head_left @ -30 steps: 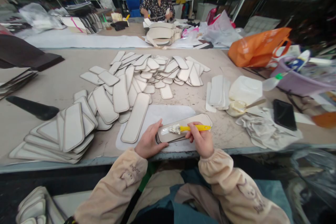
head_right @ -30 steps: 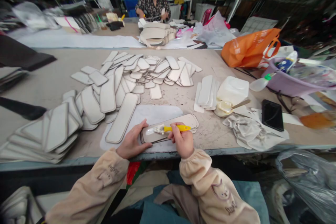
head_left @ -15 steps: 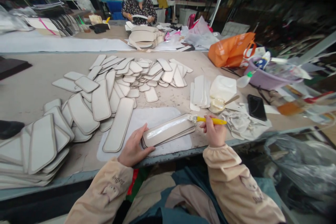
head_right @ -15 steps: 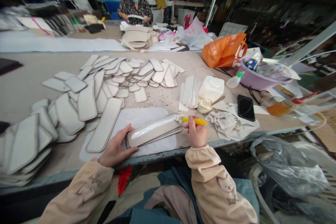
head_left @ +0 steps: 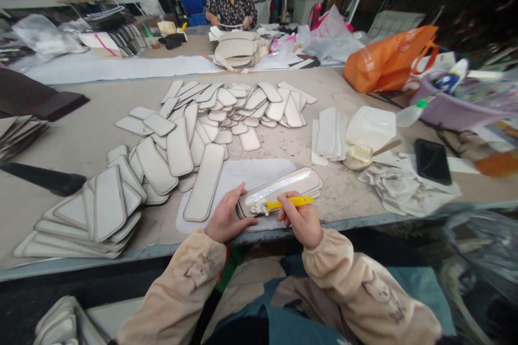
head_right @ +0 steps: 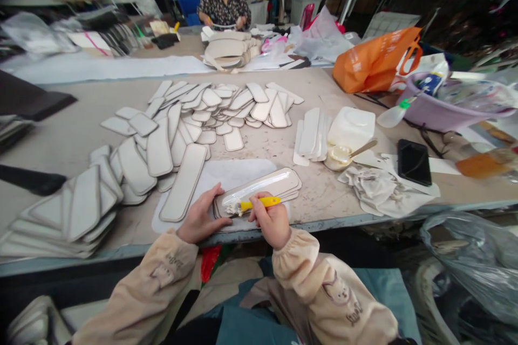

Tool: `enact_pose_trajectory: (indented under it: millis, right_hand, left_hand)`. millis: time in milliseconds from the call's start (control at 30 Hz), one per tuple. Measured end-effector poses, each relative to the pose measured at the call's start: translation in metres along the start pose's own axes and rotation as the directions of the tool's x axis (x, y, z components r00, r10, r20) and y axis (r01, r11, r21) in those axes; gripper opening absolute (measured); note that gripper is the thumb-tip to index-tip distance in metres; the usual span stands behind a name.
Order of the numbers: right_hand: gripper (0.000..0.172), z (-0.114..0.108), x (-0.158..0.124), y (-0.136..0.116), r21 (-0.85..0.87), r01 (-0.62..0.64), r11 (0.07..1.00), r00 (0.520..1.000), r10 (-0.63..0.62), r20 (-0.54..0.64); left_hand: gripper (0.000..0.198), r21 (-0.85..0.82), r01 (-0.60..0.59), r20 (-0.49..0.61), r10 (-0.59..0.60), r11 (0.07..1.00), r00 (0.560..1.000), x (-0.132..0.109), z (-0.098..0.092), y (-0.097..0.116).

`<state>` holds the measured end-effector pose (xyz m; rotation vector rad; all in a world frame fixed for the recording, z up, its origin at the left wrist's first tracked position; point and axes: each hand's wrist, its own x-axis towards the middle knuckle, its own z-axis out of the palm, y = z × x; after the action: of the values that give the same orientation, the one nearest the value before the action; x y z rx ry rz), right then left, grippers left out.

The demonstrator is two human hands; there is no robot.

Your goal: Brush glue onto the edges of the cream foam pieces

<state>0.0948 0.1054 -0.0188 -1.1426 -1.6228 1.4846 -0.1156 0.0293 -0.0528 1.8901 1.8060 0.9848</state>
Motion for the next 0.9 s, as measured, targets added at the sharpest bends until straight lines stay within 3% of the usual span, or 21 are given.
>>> enact_pose_trajectory:
  millis: [100, 200, 367, 500, 667, 767, 900]
  right_hand:
    - [0.042, -0.016, 0.005, 0.002, -0.093, -0.001, 0.996, 0.999, -0.003, -0.044]
    - [0.051, -0.046, 0.013, 0.004, -0.203, -0.002, 0.979, 0.985, -0.033, -0.167]
    - [0.045, -0.094, 0.029, 0.006, -0.341, -0.080, 0.937, 0.900, -0.079, -0.428]
    - [0.048, -0.111, 0.035, 0.007, -0.450, -0.093, 0.888, 0.835, -0.177, -0.522]
    - [0.040, -0.098, 0.027, -0.001, -0.390, 0.017, 0.921, 0.838, -0.225, -0.496]
    - [0.032, -0.075, 0.018, -0.006, -0.182, 0.110, 0.977, 0.895, -0.177, -0.410]
    - [0.029, -0.035, 0.007, -0.007, 0.024, 0.133, 0.991, 0.978, -0.128, -0.166]
  left_hand:
    - [0.096, 0.013, -0.008, 0.000, 0.008, 1.000, 1.000, 0.000, 0.000, -0.001]
    - [0.093, 0.029, 0.004, 0.009, -0.004, 1.000, 1.000, 0.000, -0.001, -0.001]
    - [0.089, 0.064, 0.019, 0.029, -0.020, 0.998, 0.999, 0.000, -0.001, -0.001]
    - [0.088, 0.069, -0.007, 0.025, 0.005, 0.998, 1.000, 0.001, 0.000, -0.002]
    - [0.089, 0.065, 0.014, 0.027, -0.016, 0.998, 0.999, 0.001, -0.002, 0.000]
    - [0.089, 0.055, 0.000, 0.021, -0.001, 0.999, 1.000, 0.001, -0.002, 0.001]
    - [0.092, 0.037, -0.052, -0.009, 0.052, 0.998, 0.999, 0.000, 0.001, -0.001]
